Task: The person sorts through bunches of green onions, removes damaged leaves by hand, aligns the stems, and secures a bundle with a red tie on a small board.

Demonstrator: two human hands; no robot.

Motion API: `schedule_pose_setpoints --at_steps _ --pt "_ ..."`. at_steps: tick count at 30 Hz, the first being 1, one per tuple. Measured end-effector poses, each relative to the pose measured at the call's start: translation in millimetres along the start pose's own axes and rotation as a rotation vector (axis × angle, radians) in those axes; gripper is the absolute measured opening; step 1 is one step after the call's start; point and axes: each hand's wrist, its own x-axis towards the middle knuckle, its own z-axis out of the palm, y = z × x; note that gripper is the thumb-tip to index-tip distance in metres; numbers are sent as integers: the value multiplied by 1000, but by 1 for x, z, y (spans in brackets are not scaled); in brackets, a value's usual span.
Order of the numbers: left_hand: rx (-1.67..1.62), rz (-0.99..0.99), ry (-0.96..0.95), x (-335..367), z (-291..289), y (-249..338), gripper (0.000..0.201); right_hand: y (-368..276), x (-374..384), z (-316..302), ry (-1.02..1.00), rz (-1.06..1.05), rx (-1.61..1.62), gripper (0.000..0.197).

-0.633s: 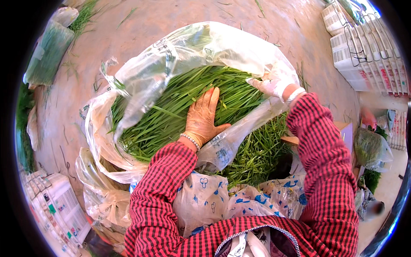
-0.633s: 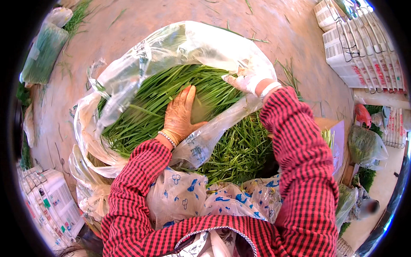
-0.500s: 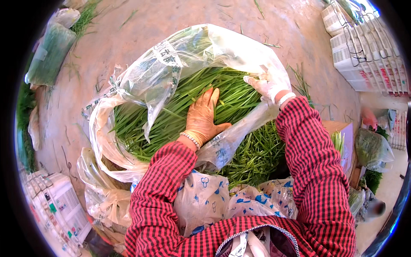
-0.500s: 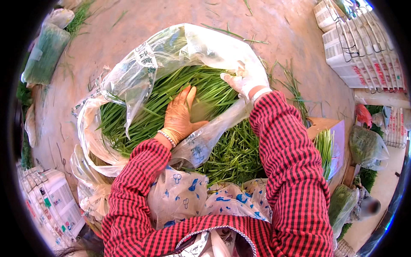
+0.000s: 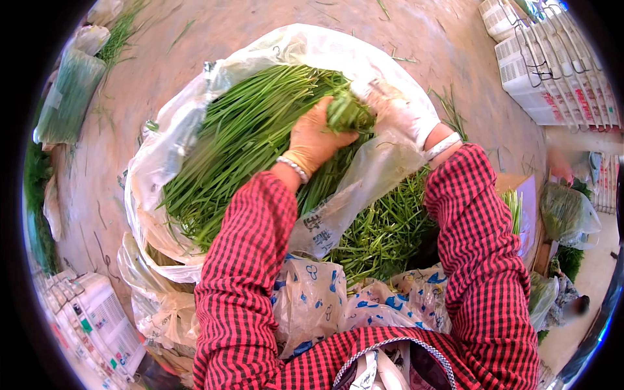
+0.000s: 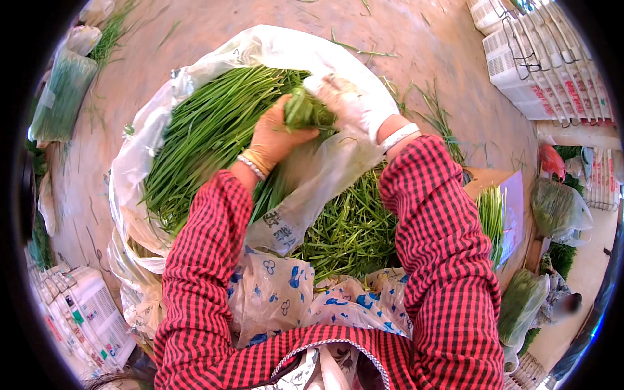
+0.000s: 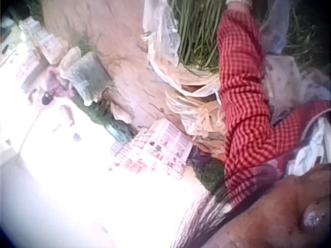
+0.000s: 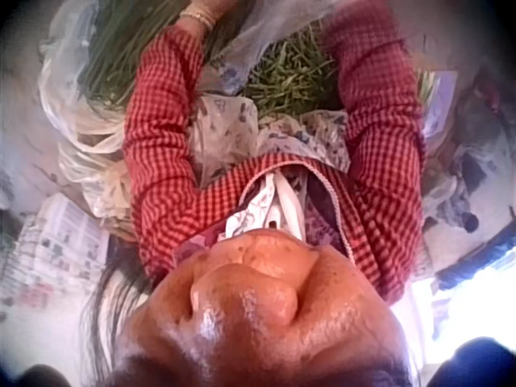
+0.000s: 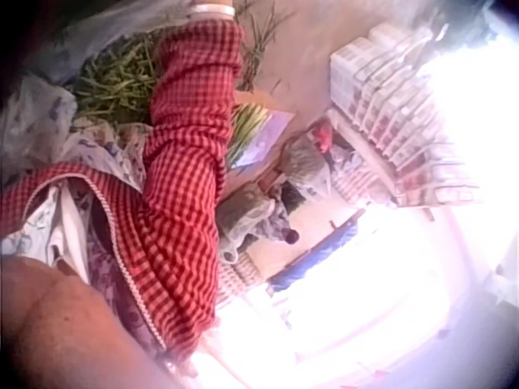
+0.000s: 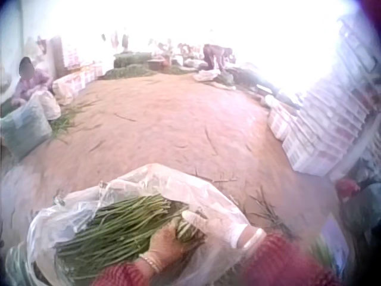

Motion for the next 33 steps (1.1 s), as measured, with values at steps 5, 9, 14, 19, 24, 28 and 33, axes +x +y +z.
schedule_pose_setpoints --at_steps 5,9,14,19,24,28,33 --pt "-801 -205 -2 0 -36 -14 43 60 12 -66 240 280 112 50" --pt "-1165 -420 89 -17 -68 -43 39 13 -11 -28 190 36 321 30" --pt "-919 -296 194 -12 -51 -8 44 34 -35 36 231 -171 197 58" --pt "142 198 -48 -37 -8 22 113 23 -46 48 451 -260 485 51" --pt "313 351 -63 -55 5 12 94 -18 -76 35 703 -539 -339 38" --pt "341 383 294 -33 -48 6 53 -27 -62 44 282 -656 -313 32" --pt "818 172 146 -6 -83 -14 113 -39 48 50 23 -243 -535 68"
